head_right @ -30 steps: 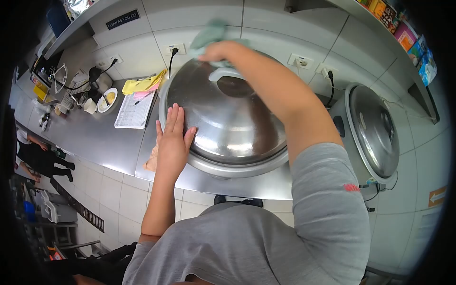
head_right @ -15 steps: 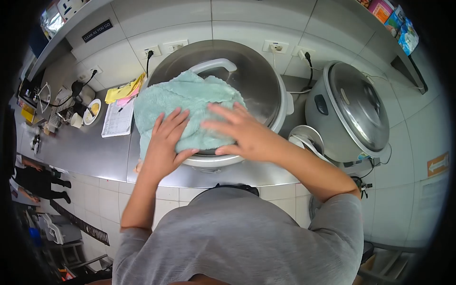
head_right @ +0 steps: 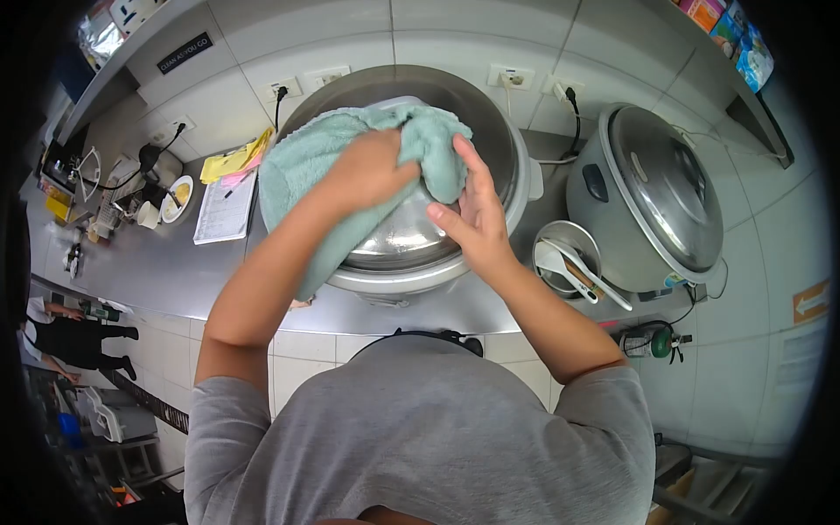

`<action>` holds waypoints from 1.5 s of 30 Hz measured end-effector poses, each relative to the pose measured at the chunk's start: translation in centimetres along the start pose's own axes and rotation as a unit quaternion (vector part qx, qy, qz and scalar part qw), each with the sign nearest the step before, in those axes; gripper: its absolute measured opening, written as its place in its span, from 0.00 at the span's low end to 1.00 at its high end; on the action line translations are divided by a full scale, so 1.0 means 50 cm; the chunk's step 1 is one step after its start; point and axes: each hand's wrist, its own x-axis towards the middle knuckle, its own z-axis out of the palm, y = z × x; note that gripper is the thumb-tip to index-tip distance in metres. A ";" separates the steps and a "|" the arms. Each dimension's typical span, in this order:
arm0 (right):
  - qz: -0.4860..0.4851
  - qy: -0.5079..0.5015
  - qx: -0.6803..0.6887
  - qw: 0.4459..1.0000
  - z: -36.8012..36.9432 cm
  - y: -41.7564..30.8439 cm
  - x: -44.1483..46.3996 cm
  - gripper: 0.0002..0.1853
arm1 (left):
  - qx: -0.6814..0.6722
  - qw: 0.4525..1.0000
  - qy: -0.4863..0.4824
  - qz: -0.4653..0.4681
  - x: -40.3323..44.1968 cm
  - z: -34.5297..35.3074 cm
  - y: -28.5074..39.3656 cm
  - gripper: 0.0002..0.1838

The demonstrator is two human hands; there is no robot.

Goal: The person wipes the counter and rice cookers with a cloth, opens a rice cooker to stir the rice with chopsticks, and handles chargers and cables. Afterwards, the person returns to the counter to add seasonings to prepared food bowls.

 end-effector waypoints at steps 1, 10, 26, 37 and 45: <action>0.001 0.009 0.002 1.000 0.003 -0.005 0.004 0.41 | -0.017 0.999 0.034 0.038 -0.041 0.014 0.002 0.35; -0.058 0.055 -0.430 0.899 -0.031 0.023 -0.032 0.34 | -0.071 0.981 0.163 -0.078 -0.189 -0.015 -0.162 0.40; -0.076 0.047 -0.557 0.825 -0.030 0.033 -0.064 0.34 | 0.108 0.976 -0.185 0.032 0.304 -0.017 0.003 0.41; -0.070 0.036 -0.568 0.819 -0.032 0.037 -0.060 0.34 | 0.099 0.990 0.062 0.078 -0.195 -0.012 -0.011 0.36; -0.084 0.041 -0.587 0.804 -0.021 0.035 -0.060 0.33 | 0.201 0.977 -0.039 -0.058 -0.027 -0.012 0.036 0.40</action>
